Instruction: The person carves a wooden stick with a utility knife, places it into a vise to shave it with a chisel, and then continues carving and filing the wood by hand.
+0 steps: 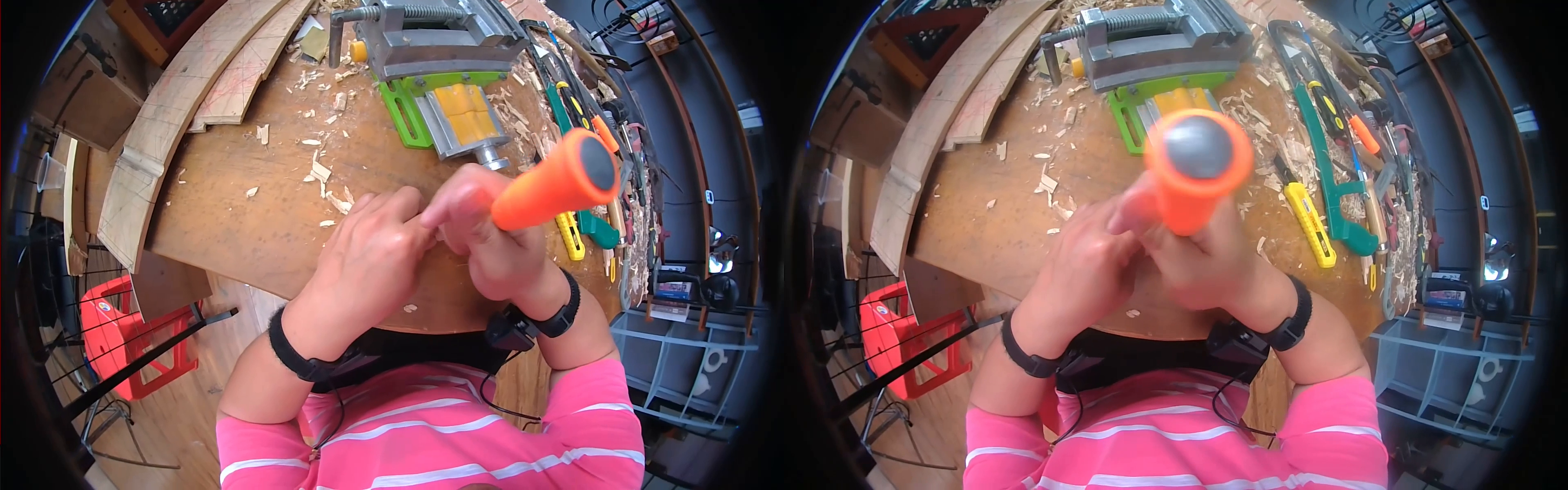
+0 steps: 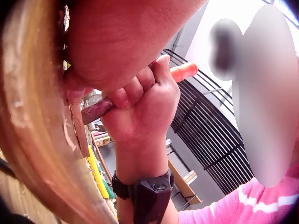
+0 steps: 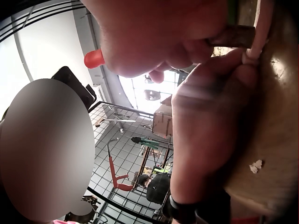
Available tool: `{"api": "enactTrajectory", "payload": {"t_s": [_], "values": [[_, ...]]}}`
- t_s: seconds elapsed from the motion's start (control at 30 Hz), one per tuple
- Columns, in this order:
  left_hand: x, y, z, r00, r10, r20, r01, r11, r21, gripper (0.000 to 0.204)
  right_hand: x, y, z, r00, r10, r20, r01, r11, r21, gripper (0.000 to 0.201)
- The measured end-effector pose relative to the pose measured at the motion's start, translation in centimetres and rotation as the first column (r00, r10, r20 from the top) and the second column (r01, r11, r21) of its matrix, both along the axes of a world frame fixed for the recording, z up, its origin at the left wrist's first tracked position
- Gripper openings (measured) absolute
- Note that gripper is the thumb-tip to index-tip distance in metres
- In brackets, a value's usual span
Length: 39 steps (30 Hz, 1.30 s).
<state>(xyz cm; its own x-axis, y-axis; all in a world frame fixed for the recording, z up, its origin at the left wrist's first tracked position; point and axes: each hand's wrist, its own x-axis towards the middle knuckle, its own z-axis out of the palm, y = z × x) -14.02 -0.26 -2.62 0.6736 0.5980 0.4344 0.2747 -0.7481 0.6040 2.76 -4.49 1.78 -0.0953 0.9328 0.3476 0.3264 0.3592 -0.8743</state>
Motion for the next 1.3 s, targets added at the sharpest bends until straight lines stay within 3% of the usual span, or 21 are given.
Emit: {"api": "enactTrajectory", "payload": {"t_s": [0.07, 0.13, 0.2, 0.27, 0.33, 0.47, 0.53, 0.67, 0.87, 1.0, 1.07, 1.13, 1.2, 1.23, 1.3], "values": [[0.1, 0.0, 0.1, 1.0, 0.004, -0.013, -0.005, 1.0, -0.007, 0.006, 0.5, -0.8, 0.2, 0.991, 0.023, -0.134, -0.03, 0.998, -0.052, 0.054], [0.2, -0.1, 0.2, 1.0, 0.013, 0.02, -0.012, 0.998, -0.055, 0.005, 0.9, -1.5, 0.0, 0.989, 0.015, -0.15, -0.022, 0.999, -0.047, 0.052], [0.1, 0.0, -0.1, 1.0, 0.005, 0.023, -0.003, 0.999, -0.05, 0.008, 2.0, -2.2, -0.9, 0.935, 0.005, -0.354, -0.053, 0.991, -0.126, 0.05], [0.1, 0.1, -0.3, 1.0, -0.001, 0.03, 0.002, 0.999, -0.048, 0.015, 1.8, -2.5, -1.4, 0.926, -0.026, -0.377, -0.008, 0.996, -0.088, 0.052], [0.2, 0.1, -0.3, 1.0, 0.004, 0.025, -0.002, 0.999, -0.048, 0.017, 2.2, -2.5, -1.3, 0.91, 0.028, -0.414, -0.072, 0.993, -0.09, 0.05], [0.2, -0.1, 0.2, 0.999, 0.043, -0.01, -0.044, 0.998, -0.054, 0.016, 0.6, -0.4, 0.6, 0.974, 0.007, -0.224, -0.038, 0.99, -0.133, 0.047], [0.4, -0.1, 0.1, 0.999, 0.039, 0.023, -0.039, 0.999, -0.015, 0.003, 0.3, 0.2, 0.8, 0.994, 0.001, -0.106, -0.021, 0.983, -0.184, 0.047], [0.1, -0.1, 0.3, 0.998, 0.033, 0.052, -0.034, 0.999, 0.009, 0.003, 0.0, 1.0, 0.4, 1.0, 0.002, 0.009, -0.001, 0.992, -0.124, 0.046], [0.3, -0.1, 0.1, 0.999, 0.003, 0.034, -0.002, 0.999, -0.032, 0.001, 1.2, -2.0, -0.7, 0.98, -0.008, -0.199, -0.005, 0.998, -0.065, 0.047], [0.3, 0.0, 0.0, 0.999, 0.016, 0.044, -0.014, 0.999, -0.041, 0.01, 2.2, -3.2, -2.2, 0.948, 0.027, -0.316, -0.012, 0.999, 0.049, 0.042], [0.2, -0.1, -0.1, 0.999, 0.012, 0.037, -0.011, 0.999, -0.041, 0.018, 3.1, -2.8, -2.1, 0.823, 0.081, -0.562, -0.137, 0.989, -0.057, 0.05], [0.2, 0.1, -0.1, 0.999, 0.019, 0.038, -0.017, 0.999, -0.037, 0.016, 3.2, -1.7, -0.9, 0.844, 0.071, -0.532, -0.151, 0.983, -0.107, 0.048], [0.3, 0.0, -0.3, 0.999, 0.014, 0.038, -0.012, 0.999, -0.029, 0.017, 3.2, -0.9, -0.7, 0.748, 0.018, -0.664, -0.189, 0.964, -0.187, 0.047], [0.3, 0.1, -0.4, 0.999, 0.014, 0.038, -0.013, 1.0, -0.027, 0.017, 3.1, -1.2, -0.3, 0.809, -0.018, -0.587, -0.126, 0.971, -0.204, 0.046], [0.3, 0.2, -0.3, 0.999, 0.003, 0.048, -0.001, 0.999, -0.038, 0.019, 4.2, -2.3, -0.4, 0.823, 0.017, -0.568, -0.136, 0.976, -0.169, 0.046]]}}
